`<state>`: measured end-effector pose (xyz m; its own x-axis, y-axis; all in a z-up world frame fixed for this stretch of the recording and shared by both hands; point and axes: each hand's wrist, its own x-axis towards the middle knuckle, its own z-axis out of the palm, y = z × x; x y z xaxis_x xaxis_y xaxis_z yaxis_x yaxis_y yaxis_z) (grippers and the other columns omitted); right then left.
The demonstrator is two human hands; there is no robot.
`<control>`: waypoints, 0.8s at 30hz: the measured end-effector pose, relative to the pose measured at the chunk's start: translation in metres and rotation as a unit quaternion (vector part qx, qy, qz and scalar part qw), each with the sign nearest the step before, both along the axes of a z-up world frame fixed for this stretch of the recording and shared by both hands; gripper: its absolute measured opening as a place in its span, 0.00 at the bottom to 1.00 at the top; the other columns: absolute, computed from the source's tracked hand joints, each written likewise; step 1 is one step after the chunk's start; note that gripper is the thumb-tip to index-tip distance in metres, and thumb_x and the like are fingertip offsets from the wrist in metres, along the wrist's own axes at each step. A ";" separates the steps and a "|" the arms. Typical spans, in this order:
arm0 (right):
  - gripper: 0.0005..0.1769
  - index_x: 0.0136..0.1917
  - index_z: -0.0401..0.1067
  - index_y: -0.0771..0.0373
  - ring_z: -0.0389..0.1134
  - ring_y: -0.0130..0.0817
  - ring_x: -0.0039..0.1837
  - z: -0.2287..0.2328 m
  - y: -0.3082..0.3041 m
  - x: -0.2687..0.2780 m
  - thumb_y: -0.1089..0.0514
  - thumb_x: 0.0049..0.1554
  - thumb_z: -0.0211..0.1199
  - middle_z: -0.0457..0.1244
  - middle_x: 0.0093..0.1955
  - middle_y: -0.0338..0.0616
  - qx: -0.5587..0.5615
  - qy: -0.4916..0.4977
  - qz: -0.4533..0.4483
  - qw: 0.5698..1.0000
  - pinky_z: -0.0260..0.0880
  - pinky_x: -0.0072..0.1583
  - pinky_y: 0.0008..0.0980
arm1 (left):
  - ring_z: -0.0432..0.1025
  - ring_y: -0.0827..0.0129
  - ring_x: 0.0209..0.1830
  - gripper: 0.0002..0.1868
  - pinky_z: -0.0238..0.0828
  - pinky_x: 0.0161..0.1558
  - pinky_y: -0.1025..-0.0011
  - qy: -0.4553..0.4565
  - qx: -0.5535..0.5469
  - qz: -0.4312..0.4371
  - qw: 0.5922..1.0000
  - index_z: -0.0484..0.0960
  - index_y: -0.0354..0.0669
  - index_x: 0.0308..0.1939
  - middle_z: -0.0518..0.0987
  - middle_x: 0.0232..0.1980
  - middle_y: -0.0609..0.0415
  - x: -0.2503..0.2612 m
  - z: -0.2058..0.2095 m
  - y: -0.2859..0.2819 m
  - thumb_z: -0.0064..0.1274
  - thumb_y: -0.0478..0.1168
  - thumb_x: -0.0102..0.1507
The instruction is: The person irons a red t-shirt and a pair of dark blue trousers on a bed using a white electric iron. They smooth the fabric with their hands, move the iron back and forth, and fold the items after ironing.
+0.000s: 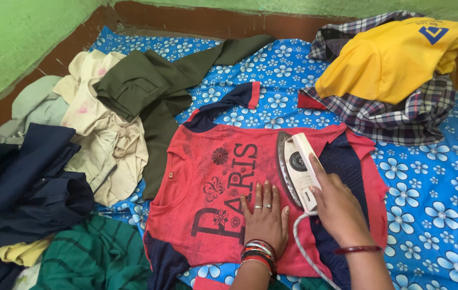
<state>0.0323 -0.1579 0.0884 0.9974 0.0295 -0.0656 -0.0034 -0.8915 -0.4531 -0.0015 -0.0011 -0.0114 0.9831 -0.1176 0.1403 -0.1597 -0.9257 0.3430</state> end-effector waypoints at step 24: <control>0.31 0.66 0.62 0.53 0.69 0.61 0.61 -0.002 0.002 0.001 0.41 0.55 0.65 0.70 0.54 0.60 -0.037 0.111 -0.088 0.989 0.69 0.61 0.57 | 0.34 0.49 0.83 0.42 0.17 0.72 0.37 0.037 -0.045 -0.037 0.998 0.52 0.30 0.76 0.47 0.82 0.37 -0.001 0.012 0.011 0.34 0.61 0.70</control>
<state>0.0334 -0.1562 0.0862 0.9471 -0.1568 -0.2801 -0.2546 -0.8984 -0.3579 -0.0027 0.0100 0.0001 0.9801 -0.1814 0.0809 -0.1985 -0.8770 0.4376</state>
